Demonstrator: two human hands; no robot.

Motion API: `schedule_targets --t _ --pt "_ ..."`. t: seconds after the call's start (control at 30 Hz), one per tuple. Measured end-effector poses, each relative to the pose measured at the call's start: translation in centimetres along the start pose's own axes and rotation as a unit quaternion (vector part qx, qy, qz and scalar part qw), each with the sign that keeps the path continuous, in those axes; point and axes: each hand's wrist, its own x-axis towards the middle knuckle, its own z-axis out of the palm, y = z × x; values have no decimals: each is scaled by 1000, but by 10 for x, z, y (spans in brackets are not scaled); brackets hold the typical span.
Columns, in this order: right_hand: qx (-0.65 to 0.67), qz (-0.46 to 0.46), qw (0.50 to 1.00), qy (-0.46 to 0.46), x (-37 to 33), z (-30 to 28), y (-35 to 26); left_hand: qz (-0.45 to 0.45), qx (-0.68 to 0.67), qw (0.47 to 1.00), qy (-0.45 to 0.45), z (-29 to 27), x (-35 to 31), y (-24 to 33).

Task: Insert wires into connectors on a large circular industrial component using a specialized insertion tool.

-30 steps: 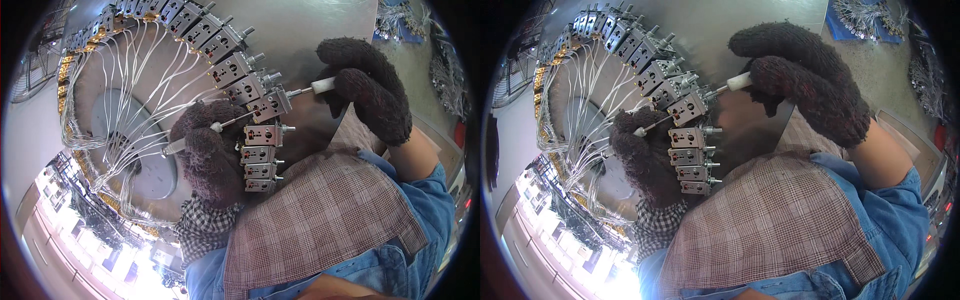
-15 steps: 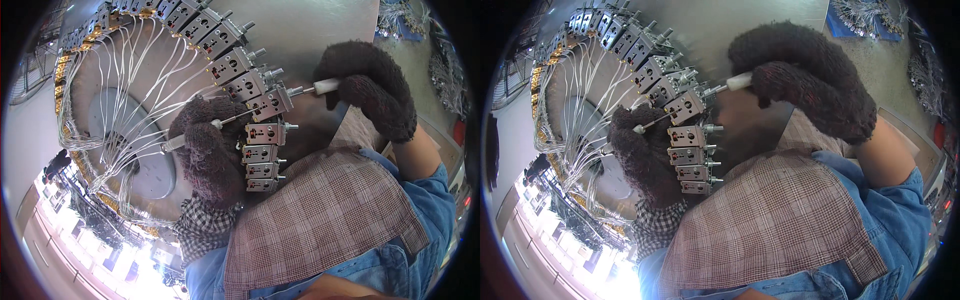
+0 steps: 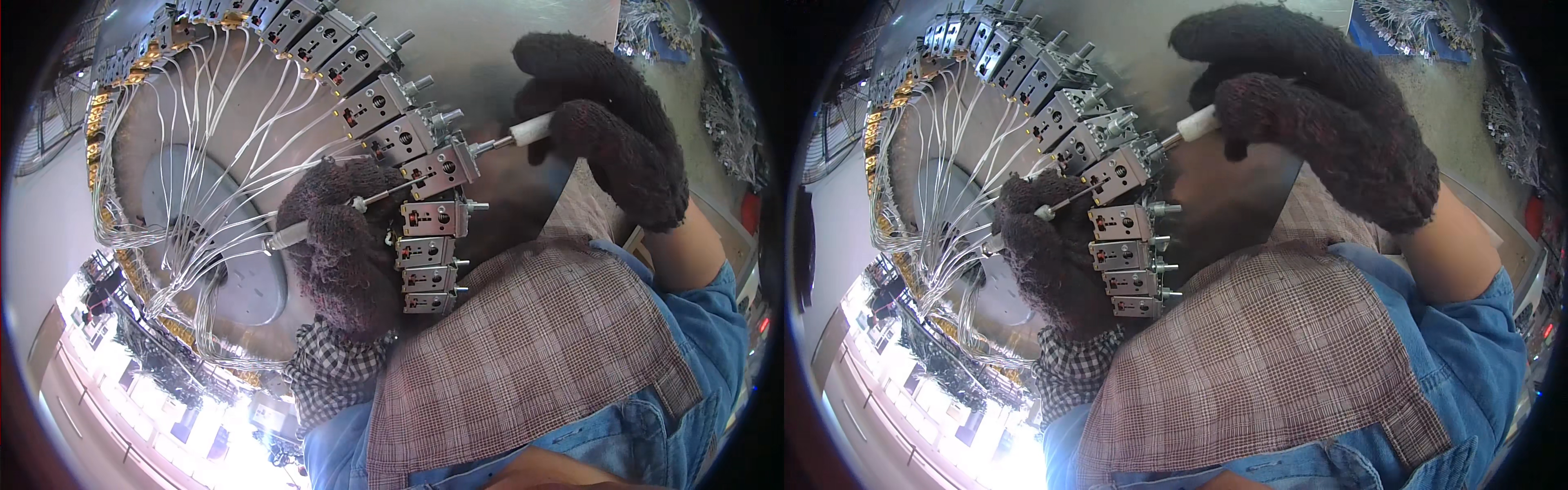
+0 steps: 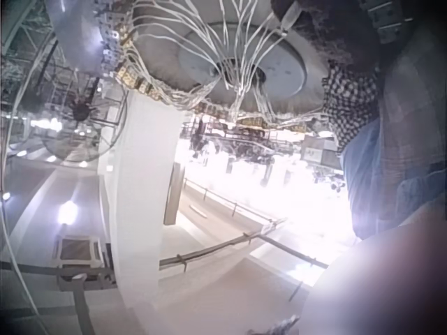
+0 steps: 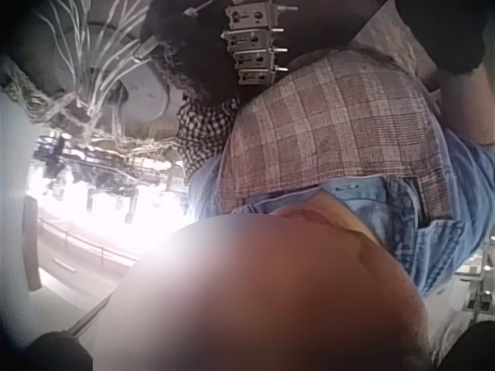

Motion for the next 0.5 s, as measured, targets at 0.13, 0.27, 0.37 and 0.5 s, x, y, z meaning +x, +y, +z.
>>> schedule_targets --t 0.13,0.27,0.37,0.5 --pt "-72 93 993 -19 1 -7 -11 10 0 1000 27 2 -3 -1" --pt "-21 44 998 -48 3 -7 0 -25 -13 1000 12 1 -4 2" --pt "-150 -24 987 -56 4 -16 11 -68 -68 995 8 11 -5 8" --pt "-336 -123 931 -68 2 -20 11 22 30 999 14 2 0 -9"
